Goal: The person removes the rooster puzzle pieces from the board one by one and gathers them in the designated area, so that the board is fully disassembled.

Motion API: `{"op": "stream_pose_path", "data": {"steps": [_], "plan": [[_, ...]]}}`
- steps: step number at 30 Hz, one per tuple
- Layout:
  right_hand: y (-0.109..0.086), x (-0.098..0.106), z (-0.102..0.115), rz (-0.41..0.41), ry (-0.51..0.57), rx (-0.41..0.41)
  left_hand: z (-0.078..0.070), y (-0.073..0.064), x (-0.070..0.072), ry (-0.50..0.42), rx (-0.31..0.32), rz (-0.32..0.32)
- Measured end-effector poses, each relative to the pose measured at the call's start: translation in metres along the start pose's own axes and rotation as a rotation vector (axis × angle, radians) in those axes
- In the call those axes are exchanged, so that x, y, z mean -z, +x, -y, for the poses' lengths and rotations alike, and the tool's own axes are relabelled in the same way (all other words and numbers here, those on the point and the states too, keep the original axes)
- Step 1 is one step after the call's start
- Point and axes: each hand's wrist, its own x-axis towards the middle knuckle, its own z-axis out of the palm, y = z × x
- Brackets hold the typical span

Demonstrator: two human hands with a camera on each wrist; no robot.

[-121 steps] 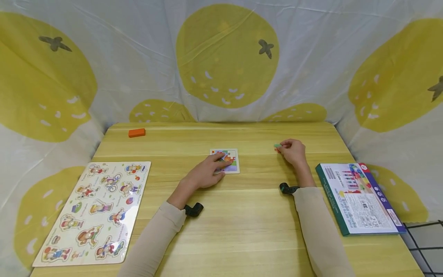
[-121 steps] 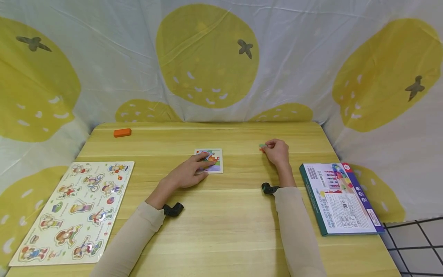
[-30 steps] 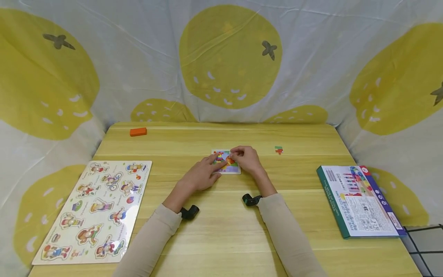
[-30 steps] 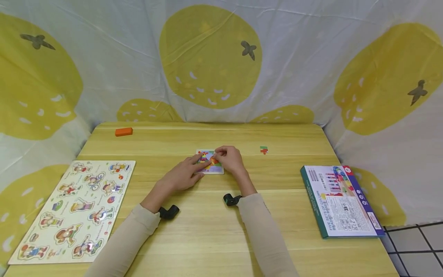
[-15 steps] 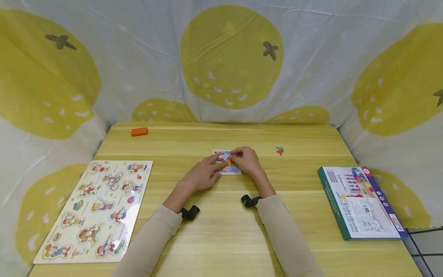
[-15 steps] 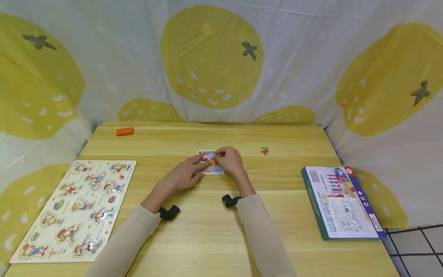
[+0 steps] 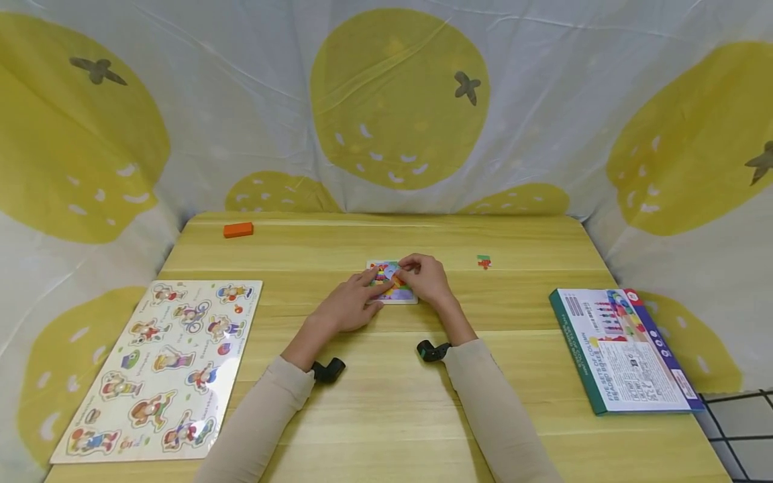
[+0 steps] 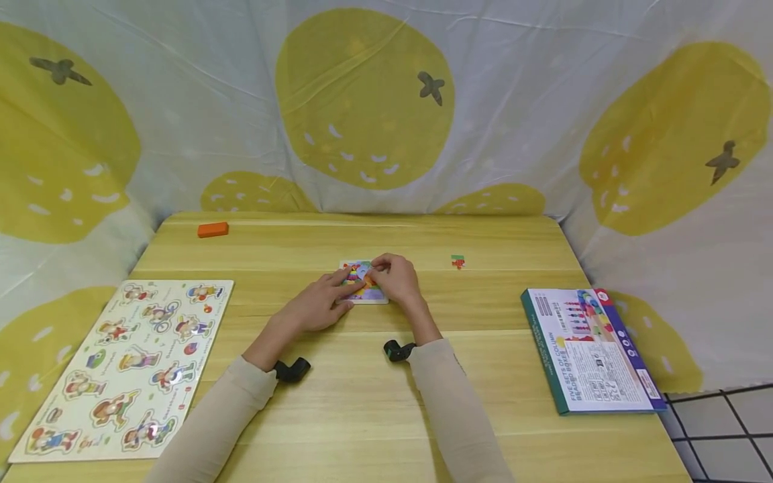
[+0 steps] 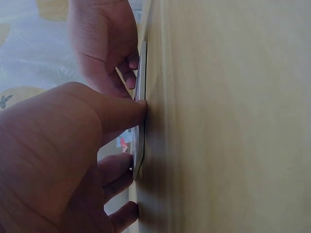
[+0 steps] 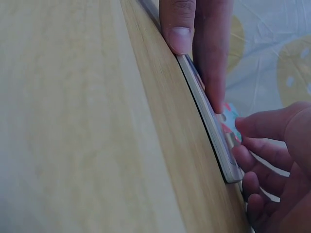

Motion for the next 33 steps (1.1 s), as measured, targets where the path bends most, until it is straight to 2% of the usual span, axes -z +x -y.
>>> {"op": "stream_pose_path", "data": {"steps": [14,22,33], "plan": [[0.0,-0.004,-0.002,-0.02,-0.008,0.038,0.0,-0.001,0.0,-0.015,0.016,0.003],[-0.001,0.0,-0.002,-0.055,0.07,0.049,0.0,0.001,0.001,0.0,-0.005,0.015],[-0.004,0.009,-0.009,-0.071,0.175,0.007,0.0,-0.001,0.001,-0.015,0.022,0.017]]}}
